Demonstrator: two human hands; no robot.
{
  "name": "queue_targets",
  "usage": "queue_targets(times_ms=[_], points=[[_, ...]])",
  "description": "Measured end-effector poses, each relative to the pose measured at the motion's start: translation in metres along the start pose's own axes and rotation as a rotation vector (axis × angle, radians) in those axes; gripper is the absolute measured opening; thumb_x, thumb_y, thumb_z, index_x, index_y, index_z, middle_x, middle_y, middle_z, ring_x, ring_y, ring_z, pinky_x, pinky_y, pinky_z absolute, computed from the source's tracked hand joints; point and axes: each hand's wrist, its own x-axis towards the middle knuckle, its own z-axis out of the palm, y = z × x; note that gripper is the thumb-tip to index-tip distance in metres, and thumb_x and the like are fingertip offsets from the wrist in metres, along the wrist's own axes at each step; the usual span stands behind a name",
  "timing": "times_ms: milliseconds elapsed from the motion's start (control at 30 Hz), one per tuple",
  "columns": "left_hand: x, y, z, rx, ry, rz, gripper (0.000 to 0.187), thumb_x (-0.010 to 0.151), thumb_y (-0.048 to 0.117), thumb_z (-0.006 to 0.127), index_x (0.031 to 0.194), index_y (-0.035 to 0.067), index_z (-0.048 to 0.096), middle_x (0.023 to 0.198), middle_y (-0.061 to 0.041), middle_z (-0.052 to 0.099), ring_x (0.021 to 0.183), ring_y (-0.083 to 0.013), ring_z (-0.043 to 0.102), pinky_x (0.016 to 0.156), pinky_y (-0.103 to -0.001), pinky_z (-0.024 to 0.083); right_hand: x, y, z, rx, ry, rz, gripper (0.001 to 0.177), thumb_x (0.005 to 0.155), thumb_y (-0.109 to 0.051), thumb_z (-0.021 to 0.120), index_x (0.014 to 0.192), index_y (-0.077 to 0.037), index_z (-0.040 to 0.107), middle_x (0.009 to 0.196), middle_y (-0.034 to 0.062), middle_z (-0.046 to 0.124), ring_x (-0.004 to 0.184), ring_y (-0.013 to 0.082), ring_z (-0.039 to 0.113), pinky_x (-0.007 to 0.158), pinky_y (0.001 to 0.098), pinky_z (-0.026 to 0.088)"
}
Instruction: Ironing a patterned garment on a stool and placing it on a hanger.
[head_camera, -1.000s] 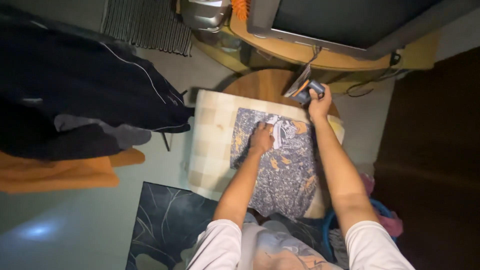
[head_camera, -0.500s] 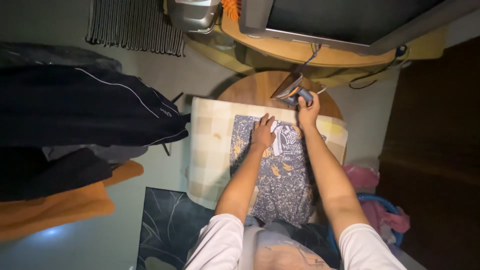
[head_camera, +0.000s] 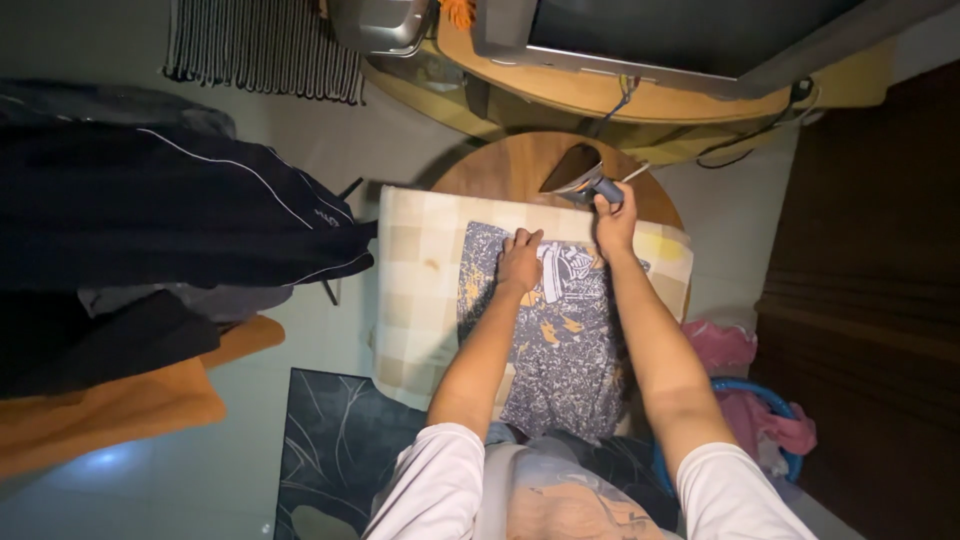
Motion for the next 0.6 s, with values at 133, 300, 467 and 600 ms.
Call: queue_targets(times_ms=[133, 300, 467, 600], points=[[0.0, -0.007, 0.012, -0.021, 0.045, 0.027, 0.057, 0.083, 0.012, 0.068, 0.139, 0.02, 0.057, 0.137, -0.009, 0.047, 0.128, -0.0358, 0.047, 0.102, -0.051, 0.046, 0.001, 0.019, -0.015, -0.036, -0.016, 0.067, 0.036, 0.101, -0.011, 0.074, 0.132, -0.005, 0.056, 0.111, 0.0026, 0.06, 0.101, 0.014, 0.055, 0.095, 0.0273, 0.047], [-0.002, -0.016, 0.028, 0.119, -0.008, 0.002, 0.017, 0.092, 0.019, 0.066, 0.104, 0.013, 0.077, 0.133, -0.016, 0.053, 0.127, -0.0342, 0.052, 0.106, -0.046, 0.048, -0.012, 0.006, -0.024, 0.015, -0.085, 0.037, 0.058, 0.094, -0.017, 0.074, 0.142, -0.009, 0.043, 0.127, 0.0043, 0.06, 0.114, 0.0155, 0.058, 0.1, 0.0295, 0.047], [-0.035, 0.006, -0.009, 0.037, 0.215, 0.098, 0.02, 0.089, 0.026, 0.067, 0.102, 0.013, 0.074, 0.124, -0.013, 0.059, 0.12, -0.0369, 0.054, 0.097, -0.051, 0.046, -0.073, -0.037, -0.065, -0.447, -0.266, -0.186, 0.043, 0.094, -0.025, 0.079, 0.126, -0.008, 0.057, 0.13, 0.0098, 0.064, 0.121, 0.0281, 0.059, 0.108, 0.0403, 0.043], [-0.048, -0.001, -0.009, -0.034, 0.185, 0.052, 0.027, 0.1, 0.038, 0.062, 0.111, 0.015, 0.071, 0.109, -0.016, 0.07, 0.109, -0.0386, 0.064, 0.096, -0.052, 0.047, -0.128, -0.09, -0.093, -0.889, -0.501, -0.279, 0.041, 0.076, -0.028, 0.086, 0.111, -0.01, 0.073, 0.114, 0.0117, 0.067, 0.113, 0.0382, 0.056, 0.104, 0.0492, 0.038]])
